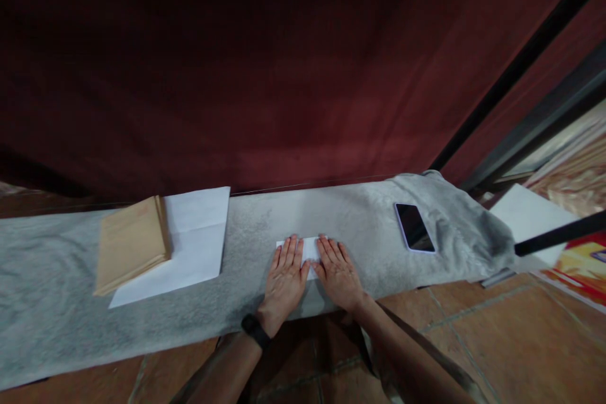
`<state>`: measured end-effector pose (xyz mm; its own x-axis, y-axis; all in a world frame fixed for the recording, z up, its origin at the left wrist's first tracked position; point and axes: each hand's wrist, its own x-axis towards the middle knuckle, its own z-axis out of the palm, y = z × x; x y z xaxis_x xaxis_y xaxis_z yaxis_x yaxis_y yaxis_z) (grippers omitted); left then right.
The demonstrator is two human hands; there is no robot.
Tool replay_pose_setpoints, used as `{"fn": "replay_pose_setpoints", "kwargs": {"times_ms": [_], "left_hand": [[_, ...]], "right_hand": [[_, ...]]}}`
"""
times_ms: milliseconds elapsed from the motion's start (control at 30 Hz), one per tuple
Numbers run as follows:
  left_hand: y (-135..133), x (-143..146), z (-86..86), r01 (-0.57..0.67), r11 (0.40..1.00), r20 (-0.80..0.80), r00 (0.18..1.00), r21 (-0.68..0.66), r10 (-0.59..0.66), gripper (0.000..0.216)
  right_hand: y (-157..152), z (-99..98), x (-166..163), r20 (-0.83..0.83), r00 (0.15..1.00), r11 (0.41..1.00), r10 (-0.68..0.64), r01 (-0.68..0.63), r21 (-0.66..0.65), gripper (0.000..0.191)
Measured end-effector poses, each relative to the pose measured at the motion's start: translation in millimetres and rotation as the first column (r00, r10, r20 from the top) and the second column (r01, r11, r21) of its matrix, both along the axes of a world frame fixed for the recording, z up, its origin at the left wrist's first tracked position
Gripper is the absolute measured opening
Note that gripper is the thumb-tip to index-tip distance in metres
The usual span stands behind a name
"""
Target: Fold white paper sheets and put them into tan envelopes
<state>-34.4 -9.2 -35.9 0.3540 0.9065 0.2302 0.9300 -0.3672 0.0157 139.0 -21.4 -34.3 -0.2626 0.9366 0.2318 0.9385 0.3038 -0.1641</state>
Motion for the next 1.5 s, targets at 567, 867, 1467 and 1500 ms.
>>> {"fn": "replay_pose_setpoints", "kwargs": {"times_ms": [567, 867, 1467, 1500], "left_hand": [[-3, -12, -2.1, -0.078, 0.996, 0.001, 0.997, -0.040, 0.078, 0.062], [-3, -13, -3.6, -0.083, 0.996, 0.012, 0.996, -0.023, 0.084, 0.062], [-5, -20, -1.8, -0.117, 0.993, 0.001, 0.993, 0.010, 0.117, 0.065], [-5, -20, -1.7, -0.122, 0.993, -0.002, 0.993, 0.010, 0.122, 0.064]], "right_hand": [[-2, -8.1, 10, 0.016, 1.000, 0.995, -0.019, 0.017, 0.100, 0.057], [-2, -1.3, 10, 0.007, 1.000, 0.998, -0.025, 0.024, 0.059, 0.057], [-3, 1.6, 18, 0.005, 0.999, 0.998, -0.040, 0.040, -0.050, 0.057], [-2, 1.4, 20, 0.009, 0.999, 0.997, -0.052, 0.052, -0.055, 0.057]]}}
